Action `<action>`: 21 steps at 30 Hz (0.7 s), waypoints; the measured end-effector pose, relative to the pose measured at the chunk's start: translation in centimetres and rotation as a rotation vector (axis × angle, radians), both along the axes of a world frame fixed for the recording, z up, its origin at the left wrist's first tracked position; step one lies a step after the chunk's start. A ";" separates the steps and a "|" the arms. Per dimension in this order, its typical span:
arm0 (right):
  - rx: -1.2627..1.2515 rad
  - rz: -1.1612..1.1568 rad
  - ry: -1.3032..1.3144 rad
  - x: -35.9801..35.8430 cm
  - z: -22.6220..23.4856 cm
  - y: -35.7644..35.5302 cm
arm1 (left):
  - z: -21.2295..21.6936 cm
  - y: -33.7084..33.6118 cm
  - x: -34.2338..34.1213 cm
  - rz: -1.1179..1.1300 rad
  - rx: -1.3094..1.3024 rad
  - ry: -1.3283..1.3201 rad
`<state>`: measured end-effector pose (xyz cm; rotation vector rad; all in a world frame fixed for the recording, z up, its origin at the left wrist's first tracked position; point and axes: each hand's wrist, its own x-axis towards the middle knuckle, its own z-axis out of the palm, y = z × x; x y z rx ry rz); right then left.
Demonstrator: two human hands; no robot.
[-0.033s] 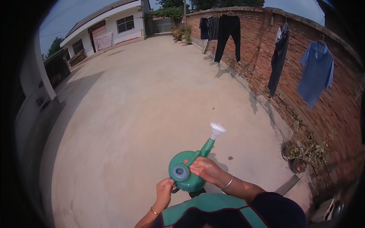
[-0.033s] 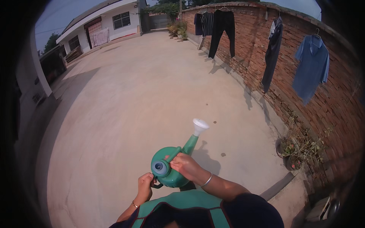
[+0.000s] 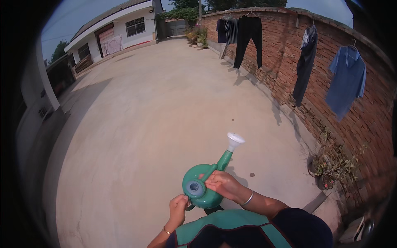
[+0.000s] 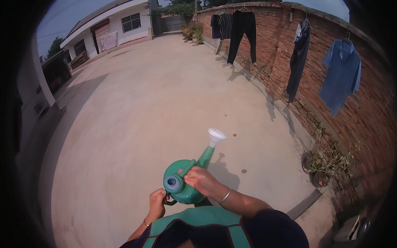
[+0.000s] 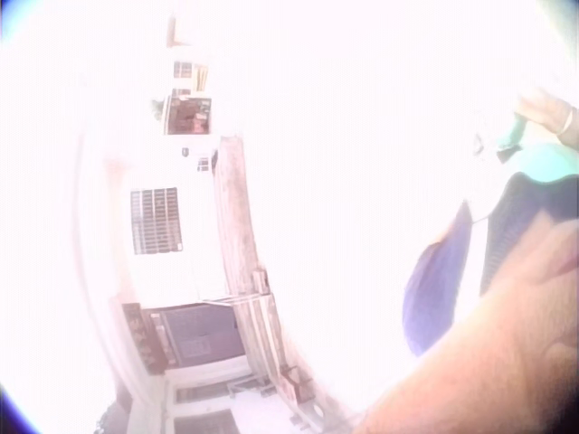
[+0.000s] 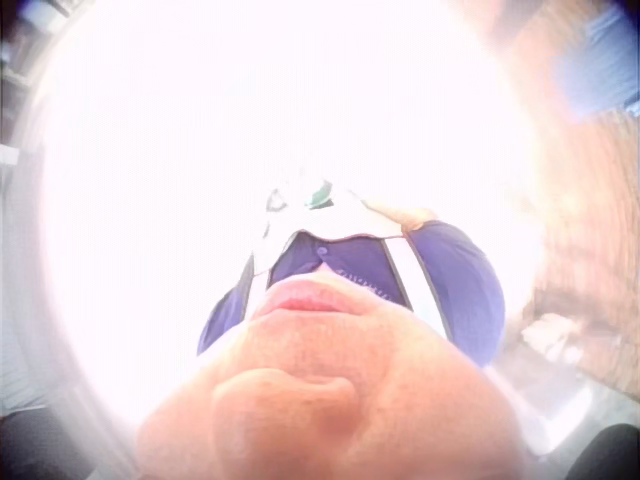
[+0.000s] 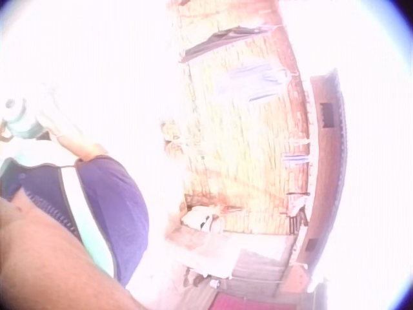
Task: The person fills a watering can at a tap, walks to a garden bed and pours water onto flowers, then plucks weeds from a potted plant and places them in a container, before entering a building to wash their hands at a sink.
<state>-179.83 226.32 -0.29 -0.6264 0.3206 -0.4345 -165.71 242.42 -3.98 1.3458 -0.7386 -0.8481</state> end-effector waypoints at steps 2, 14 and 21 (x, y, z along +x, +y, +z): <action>-0.039 0.054 0.013 6.4 -0.4 -7.5 | -0.5 -7.1 6.3 0.041 0.008 0.096; -0.084 0.150 -0.007 42.4 2.0 -45.0 | 2.1 -44.1 41.9 0.073 -0.063 0.049; -0.037 0.108 -0.019 63.7 3.6 -67.2 | 3.4 -66.7 64.3 -0.020 -0.023 0.002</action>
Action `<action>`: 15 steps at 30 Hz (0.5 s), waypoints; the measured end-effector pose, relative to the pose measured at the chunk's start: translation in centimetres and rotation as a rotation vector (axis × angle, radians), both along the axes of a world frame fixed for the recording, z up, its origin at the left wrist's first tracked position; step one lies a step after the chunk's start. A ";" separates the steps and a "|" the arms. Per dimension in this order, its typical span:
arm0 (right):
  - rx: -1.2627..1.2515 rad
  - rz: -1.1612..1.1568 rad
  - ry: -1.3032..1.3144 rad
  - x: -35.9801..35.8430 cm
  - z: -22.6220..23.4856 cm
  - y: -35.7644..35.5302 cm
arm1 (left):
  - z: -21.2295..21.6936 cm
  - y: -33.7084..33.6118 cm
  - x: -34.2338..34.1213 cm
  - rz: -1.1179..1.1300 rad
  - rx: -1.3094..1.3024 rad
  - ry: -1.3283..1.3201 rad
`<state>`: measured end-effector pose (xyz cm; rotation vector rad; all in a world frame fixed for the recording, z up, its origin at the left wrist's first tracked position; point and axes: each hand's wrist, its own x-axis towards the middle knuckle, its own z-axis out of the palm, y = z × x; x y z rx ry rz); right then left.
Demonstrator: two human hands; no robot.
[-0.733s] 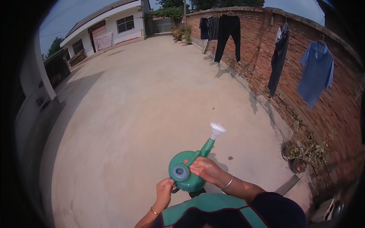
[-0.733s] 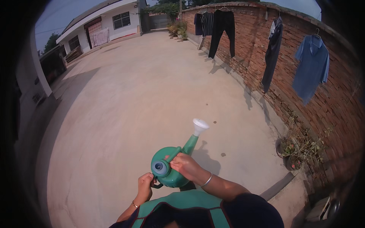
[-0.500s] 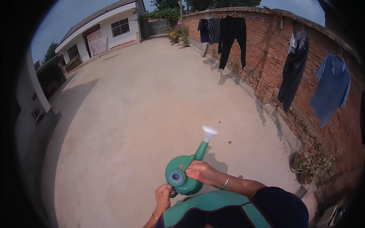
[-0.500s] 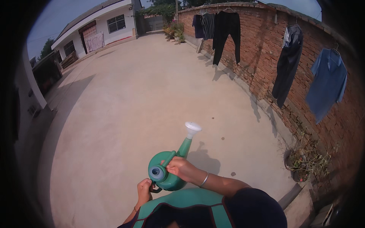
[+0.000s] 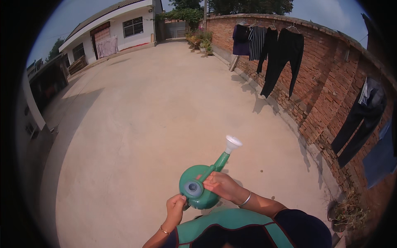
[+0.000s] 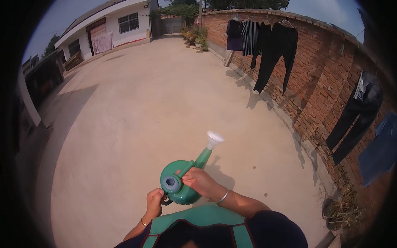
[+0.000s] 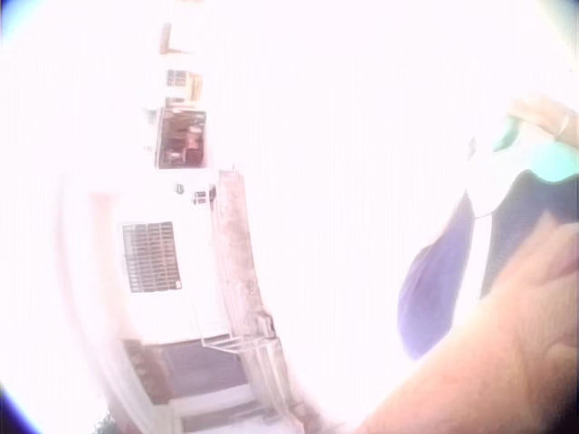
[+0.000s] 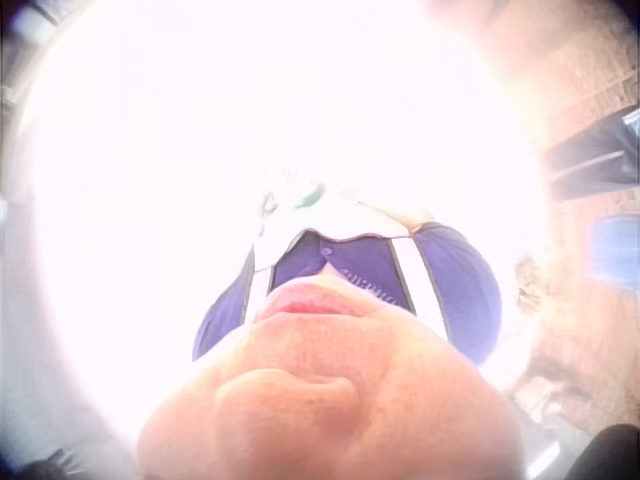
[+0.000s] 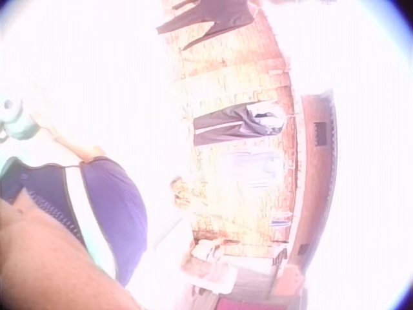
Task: The person fills a watering can at a tap, walks to a garden bed and pours water onto flowers, then plucks weeds from a potted plant and places them in a container, before entering a building to wash their hands at a sink.
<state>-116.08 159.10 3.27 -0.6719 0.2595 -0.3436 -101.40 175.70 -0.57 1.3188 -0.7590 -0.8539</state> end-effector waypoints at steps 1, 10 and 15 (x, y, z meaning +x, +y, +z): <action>0.032 0.001 -0.002 3.0 0.5 -2.6 | 0.1 -3.2 3.1 0.001 0.032 -0.002; -0.026 -0.115 0.103 28.6 0.7 -29.7 | -1.3 -31.2 28.5 0.024 0.040 0.067; -0.024 -0.026 0.165 44.7 1.9 -46.3 | 0.5 -46.8 43.9 0.088 0.011 0.096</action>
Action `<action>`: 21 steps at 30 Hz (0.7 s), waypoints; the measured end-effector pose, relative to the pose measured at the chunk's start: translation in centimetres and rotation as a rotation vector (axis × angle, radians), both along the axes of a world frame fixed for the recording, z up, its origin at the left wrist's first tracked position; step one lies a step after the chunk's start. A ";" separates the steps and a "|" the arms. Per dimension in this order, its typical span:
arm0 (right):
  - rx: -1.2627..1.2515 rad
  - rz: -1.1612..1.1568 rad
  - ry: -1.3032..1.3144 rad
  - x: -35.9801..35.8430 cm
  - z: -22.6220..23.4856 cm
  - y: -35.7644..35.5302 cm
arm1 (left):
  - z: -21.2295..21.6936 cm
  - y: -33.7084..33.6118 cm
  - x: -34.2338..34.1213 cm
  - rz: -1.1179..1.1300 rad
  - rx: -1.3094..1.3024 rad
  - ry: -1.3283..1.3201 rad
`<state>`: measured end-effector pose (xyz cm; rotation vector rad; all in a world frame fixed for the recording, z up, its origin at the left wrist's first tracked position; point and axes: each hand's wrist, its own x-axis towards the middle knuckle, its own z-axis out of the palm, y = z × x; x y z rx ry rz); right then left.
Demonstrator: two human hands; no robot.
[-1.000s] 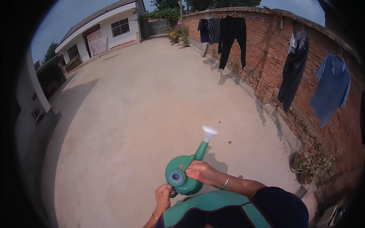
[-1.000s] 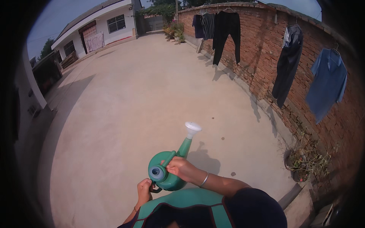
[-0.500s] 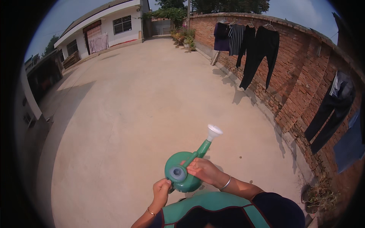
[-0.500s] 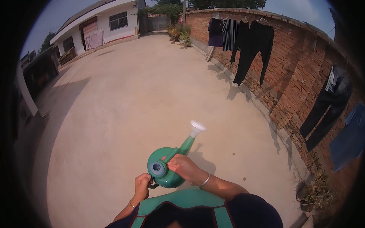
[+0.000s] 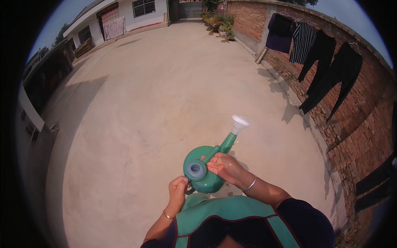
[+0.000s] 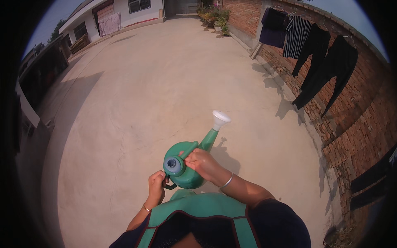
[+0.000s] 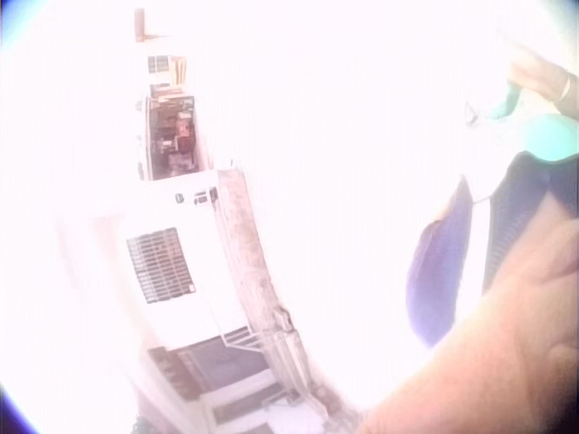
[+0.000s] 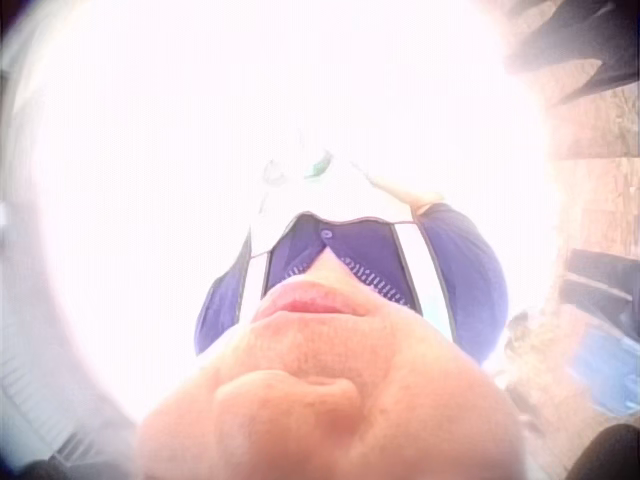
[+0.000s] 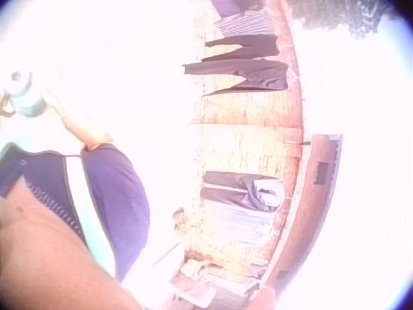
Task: The person fills a watering can at a tap, walks to a garden bed and pours water onto flowers, then plucks weeds from a potted plant and places them in a container, before entering a building to wash their hands at a sink.
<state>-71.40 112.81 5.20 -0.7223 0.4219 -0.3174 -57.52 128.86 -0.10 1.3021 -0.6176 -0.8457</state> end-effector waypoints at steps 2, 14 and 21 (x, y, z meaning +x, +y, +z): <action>-0.036 0.030 -0.129 6.3 0.1 -6.2 | -0.4 -5.6 6.1 0.003 0.004 -0.054; -0.025 -0.084 -0.095 41.5 1.8 -42.0 | 1.4 -43.2 43.1 -0.104 0.027 -0.122; -0.026 -0.052 -0.113 59.0 0.5 -65.4 | -0.4 -66.4 59.6 -0.089 -0.002 -0.101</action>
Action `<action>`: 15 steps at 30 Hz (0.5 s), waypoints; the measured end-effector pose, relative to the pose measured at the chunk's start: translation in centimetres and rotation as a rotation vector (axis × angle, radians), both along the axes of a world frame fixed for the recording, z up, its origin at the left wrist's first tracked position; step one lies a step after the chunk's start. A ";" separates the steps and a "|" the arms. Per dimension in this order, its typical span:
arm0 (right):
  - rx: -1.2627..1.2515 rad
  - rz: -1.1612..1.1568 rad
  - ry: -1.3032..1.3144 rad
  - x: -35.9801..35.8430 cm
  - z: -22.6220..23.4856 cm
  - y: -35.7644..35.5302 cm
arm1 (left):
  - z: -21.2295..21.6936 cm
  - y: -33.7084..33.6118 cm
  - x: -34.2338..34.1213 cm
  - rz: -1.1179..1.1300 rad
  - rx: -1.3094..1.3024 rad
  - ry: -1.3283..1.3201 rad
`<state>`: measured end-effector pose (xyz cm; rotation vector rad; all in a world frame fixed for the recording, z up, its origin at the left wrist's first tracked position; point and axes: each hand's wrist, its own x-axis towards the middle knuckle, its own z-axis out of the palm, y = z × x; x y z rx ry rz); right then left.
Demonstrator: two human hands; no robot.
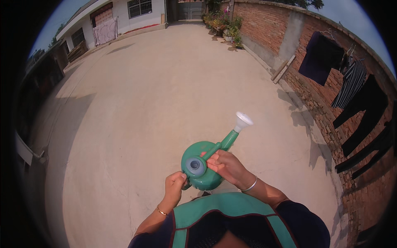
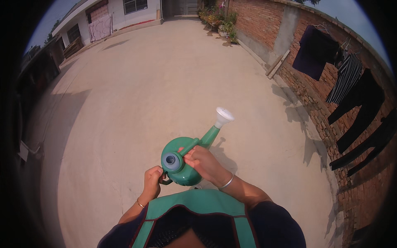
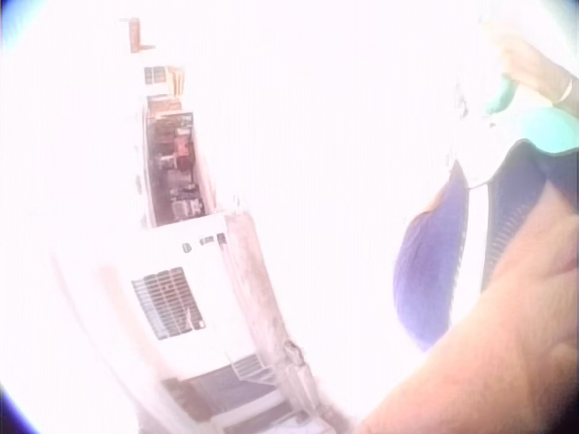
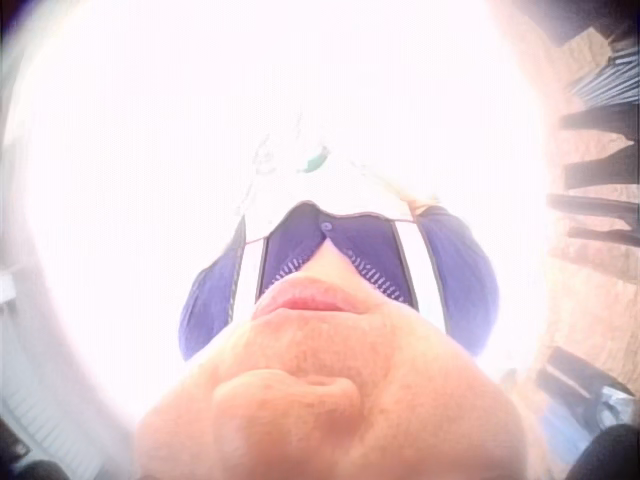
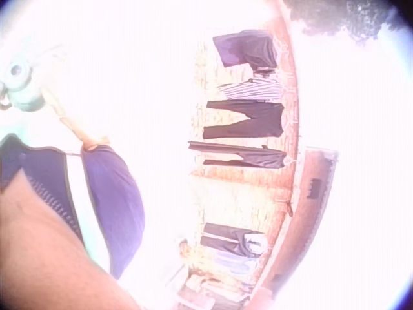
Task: The person fills a watering can at a tap, walks to a garden bed and pours water onto flowers, then plucks weeds from a potted plant and places them in a container, before entering a building to wash their hands at a sink.
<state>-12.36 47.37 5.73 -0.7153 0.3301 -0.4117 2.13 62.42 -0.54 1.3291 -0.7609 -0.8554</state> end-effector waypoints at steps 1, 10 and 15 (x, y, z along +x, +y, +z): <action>-0.005 0.001 -0.023 2.8 0.4 -3.4 | 0.5 -3.2 2.6 0.022 0.022 -0.007; -0.077 0.049 -0.008 24.2 0.0 -34.8 | 0.3 -34.5 24.5 0.017 -0.065 0.031; -0.018 -0.012 0.036 35.5 -0.5 -52.6 | -0.2 -53.2 36.8 -0.050 -0.029 0.040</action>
